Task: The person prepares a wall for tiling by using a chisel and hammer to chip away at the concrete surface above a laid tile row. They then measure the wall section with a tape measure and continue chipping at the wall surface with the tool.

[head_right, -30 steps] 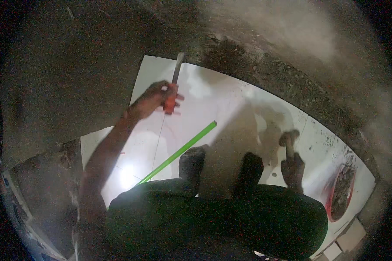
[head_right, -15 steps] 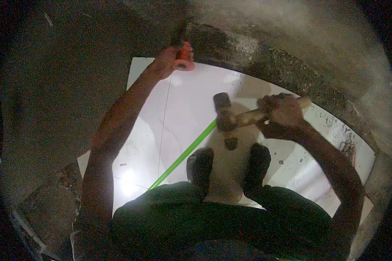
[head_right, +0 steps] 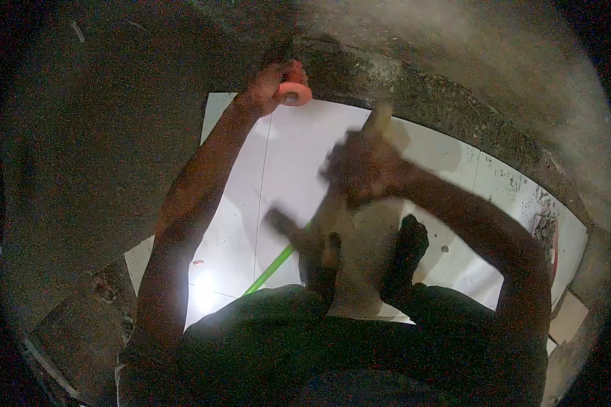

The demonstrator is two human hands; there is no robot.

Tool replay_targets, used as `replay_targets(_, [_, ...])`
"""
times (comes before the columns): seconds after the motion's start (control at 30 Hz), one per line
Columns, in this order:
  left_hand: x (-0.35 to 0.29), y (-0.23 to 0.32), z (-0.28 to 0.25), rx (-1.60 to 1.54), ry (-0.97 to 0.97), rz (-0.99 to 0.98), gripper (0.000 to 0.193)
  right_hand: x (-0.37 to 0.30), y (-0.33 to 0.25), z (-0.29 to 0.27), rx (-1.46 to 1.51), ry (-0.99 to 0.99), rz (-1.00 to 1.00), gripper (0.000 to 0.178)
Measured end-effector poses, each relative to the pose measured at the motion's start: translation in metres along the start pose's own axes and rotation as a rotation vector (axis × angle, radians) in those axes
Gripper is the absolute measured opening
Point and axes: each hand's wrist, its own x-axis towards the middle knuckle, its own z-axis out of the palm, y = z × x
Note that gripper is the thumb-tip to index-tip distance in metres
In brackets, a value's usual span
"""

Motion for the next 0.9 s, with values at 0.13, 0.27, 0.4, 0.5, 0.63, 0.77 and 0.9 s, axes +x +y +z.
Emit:
replay_targets(0.13, [-0.006, -0.010, 0.003, -0.038, -0.024, 0.119, 0.037, -0.003, 0.047, 0.031, -0.100, 0.029, 0.521, 0.026])
replay_targets(0.27, [-0.002, 0.029, -0.005, 0.207, -0.006, 0.171, 0.043, -0.007, 0.010, -0.004, 0.042, -0.047, 0.567, 0.028])
replay_targets(0.4, [-0.002, -0.002, -0.022, 0.385, -0.172, 0.404, 0.041, -0.010, -0.023, -0.022, 0.168, -0.041, 0.173, 0.040])
replay_targets(0.5, [0.005, -0.002, 0.004, 0.288, 0.018, 0.099, 0.036, -0.008, 0.031, 0.025, -0.031, -0.086, 0.410, 0.037])
replay_targets(0.63, [-0.013, -0.004, -0.020, -0.047, -0.361, 0.444, 0.028, 0.032, 0.008, 0.012, -0.082, -0.151, 0.499, 0.029])
replay_targets(0.77, [-0.015, 0.009, 0.000, 0.278, -0.095, 0.182, 0.059, 0.020, -0.041, -0.021, 0.116, -0.186, 0.018, 0.037])
replay_targets(0.9, [-0.003, 0.006, 0.005, 0.546, -0.077, 0.286, 0.081, 0.002, 0.058, 0.045, 0.286, -0.125, 0.512, 0.026])
